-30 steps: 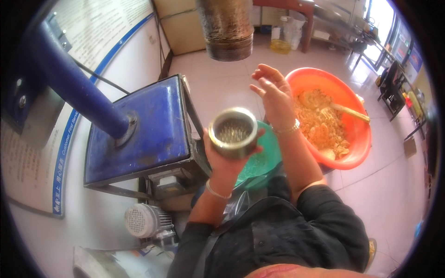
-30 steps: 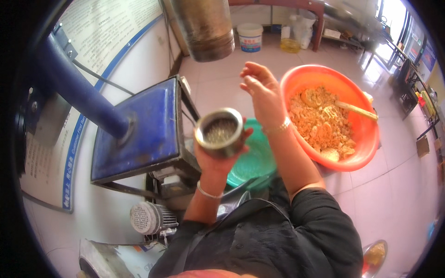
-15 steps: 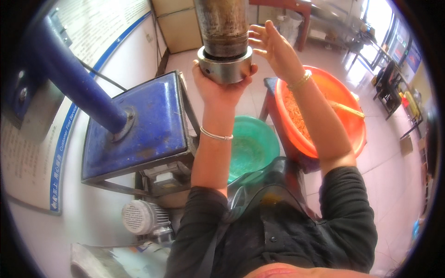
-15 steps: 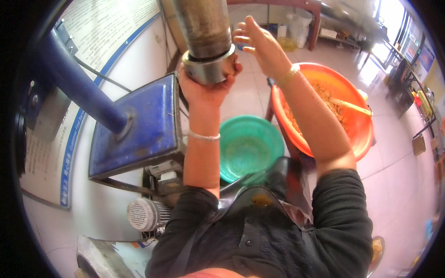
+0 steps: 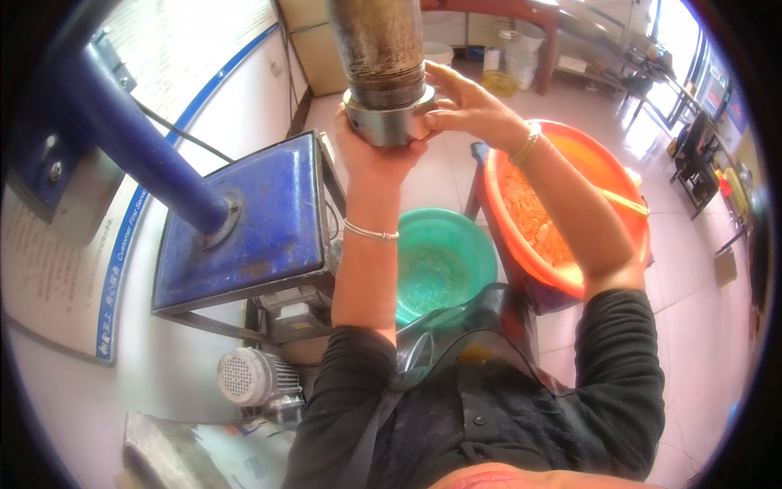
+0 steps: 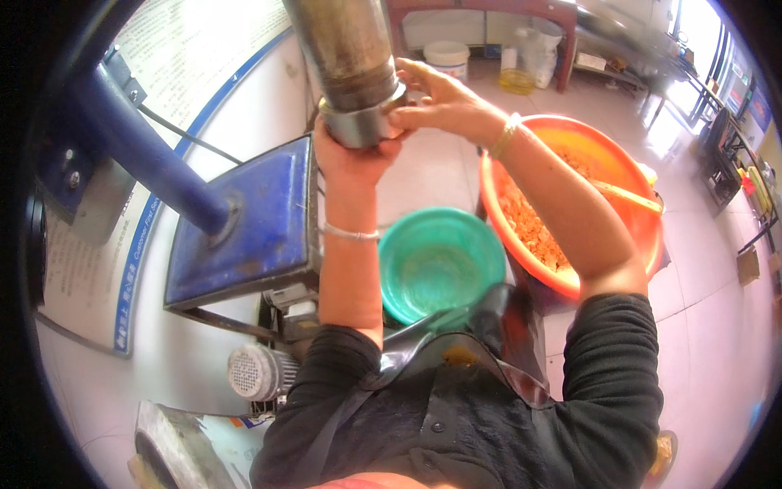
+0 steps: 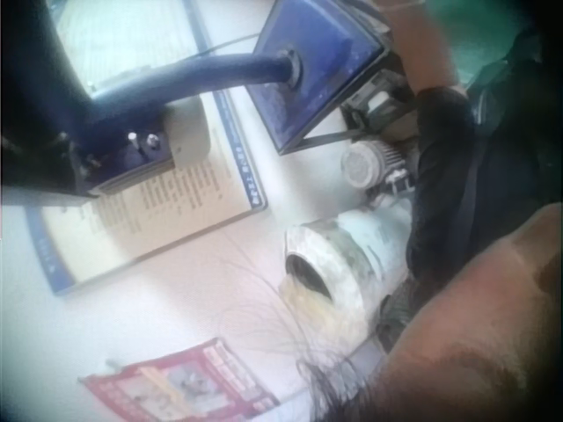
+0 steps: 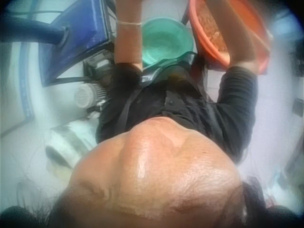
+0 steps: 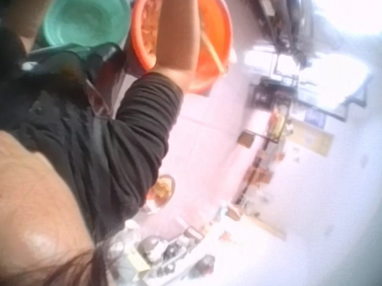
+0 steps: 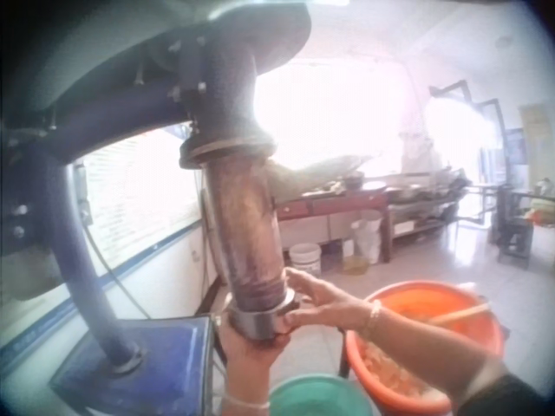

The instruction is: The person operates a meat grinder, feeding a crumbly food mixture from an orange bowl into the machine's hopper. They use a wooden stick to push the mixture through and occasionally use their hands to guide the material. The processed output falls into a green bowl below.

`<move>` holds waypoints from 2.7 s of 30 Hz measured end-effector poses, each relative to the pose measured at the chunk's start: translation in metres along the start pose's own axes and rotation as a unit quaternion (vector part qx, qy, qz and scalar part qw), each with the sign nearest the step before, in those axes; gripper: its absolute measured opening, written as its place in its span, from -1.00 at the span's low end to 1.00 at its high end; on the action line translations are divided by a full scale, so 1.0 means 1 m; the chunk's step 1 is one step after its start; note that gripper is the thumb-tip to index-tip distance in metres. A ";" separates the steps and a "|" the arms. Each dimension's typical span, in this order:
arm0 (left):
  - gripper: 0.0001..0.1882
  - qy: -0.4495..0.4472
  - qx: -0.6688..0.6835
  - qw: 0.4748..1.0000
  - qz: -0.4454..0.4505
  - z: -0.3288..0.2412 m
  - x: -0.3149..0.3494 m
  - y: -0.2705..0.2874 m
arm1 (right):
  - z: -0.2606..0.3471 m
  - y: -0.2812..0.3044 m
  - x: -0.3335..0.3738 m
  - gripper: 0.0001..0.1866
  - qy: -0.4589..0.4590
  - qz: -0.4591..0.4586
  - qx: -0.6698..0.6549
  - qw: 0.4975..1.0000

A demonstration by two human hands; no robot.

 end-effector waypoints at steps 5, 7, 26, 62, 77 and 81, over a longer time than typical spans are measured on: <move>-0.18 0.067 0.030 0.990 0.124 -0.003 -0.009 0.014 | -0.003 -0.004 -0.009 -0.04 -0.032 0.020 -0.013 0.999; -0.17 0.060 0.014 0.994 0.089 -0.004 -0.009 0.017 | 0.003 -0.009 -0.012 -0.03 -0.058 0.041 -0.005 0.997; -0.29 -0.298 -0.113 0.941 -0.113 0.013 -0.003 0.008 | 0.019 -0.020 -0.019 0.07 -0.027 -0.001 -0.031 0.999; -0.24 -0.080 -0.031 0.992 0.092 0.010 -0.005 -0.006 | 0.019 0.001 -0.016 0.03 0.099 -0.024 0.178 0.979; -0.43 -0.341 -0.073 0.931 -0.110 0.008 -0.007 0.012 | 0.017 -0.034 -0.008 0.03 0.097 -0.136 0.180 0.969; -0.32 -0.154 -0.053 0.986 -0.022 -0.024 -0.022 0.030 | 0.002 0.003 -0.007 -0.46 0.052 -0.178 0.147 0.972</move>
Point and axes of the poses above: each hand's wrist, its own x-axis away from the middle knuckle, its own y-axis out of the back of the hand, z = x × y, the point moved 5 cm from there along -x, towards the middle knuckle, and after that the axes turned 7 degrees about -x, right-handed, at the moved point
